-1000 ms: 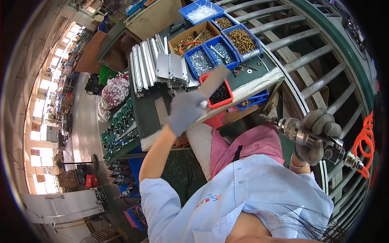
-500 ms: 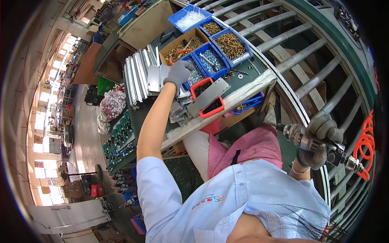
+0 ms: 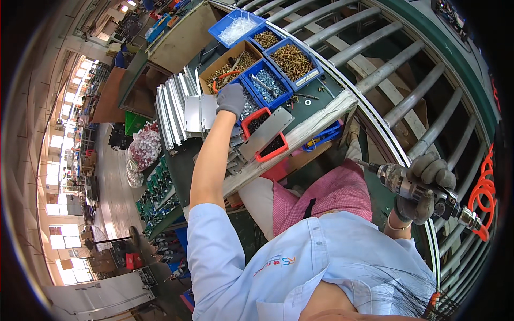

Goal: Assembling small metal components using a pneumatic screwdriver at a factory workstation.

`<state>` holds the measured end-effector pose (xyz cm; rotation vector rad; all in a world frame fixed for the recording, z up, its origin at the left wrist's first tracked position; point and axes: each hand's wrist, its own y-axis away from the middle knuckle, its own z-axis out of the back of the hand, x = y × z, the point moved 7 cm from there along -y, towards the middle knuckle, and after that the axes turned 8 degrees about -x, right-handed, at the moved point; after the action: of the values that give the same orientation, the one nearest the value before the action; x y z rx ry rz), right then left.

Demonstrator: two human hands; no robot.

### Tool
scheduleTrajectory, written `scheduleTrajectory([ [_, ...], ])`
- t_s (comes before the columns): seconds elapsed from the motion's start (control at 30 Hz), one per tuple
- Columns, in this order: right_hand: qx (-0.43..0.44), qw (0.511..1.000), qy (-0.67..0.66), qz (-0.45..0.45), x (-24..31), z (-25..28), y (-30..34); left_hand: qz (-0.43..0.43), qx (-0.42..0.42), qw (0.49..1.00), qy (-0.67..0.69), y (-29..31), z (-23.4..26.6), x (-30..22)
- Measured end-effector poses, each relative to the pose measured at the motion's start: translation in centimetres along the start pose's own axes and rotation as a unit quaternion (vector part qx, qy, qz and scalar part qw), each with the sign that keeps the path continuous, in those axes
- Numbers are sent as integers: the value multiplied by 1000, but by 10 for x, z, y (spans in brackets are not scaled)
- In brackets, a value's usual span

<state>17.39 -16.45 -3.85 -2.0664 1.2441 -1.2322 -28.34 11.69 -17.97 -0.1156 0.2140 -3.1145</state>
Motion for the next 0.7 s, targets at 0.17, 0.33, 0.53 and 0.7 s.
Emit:
scheduleTrajectory([
  [0.17,1,1000,-18,3,3,4,4,67,-19,972,223,-13,9,46],
  [0.33,5,1000,-10,1,14,-2,5,172,13,915,365,-6,13,55],
  [0.53,24,999,-31,-4,24,-14,3,288,71,541,787,-1,-8,82],
  [0.7,48,997,-53,-25,17,-29,1,197,123,154,960,32,30,31],
])
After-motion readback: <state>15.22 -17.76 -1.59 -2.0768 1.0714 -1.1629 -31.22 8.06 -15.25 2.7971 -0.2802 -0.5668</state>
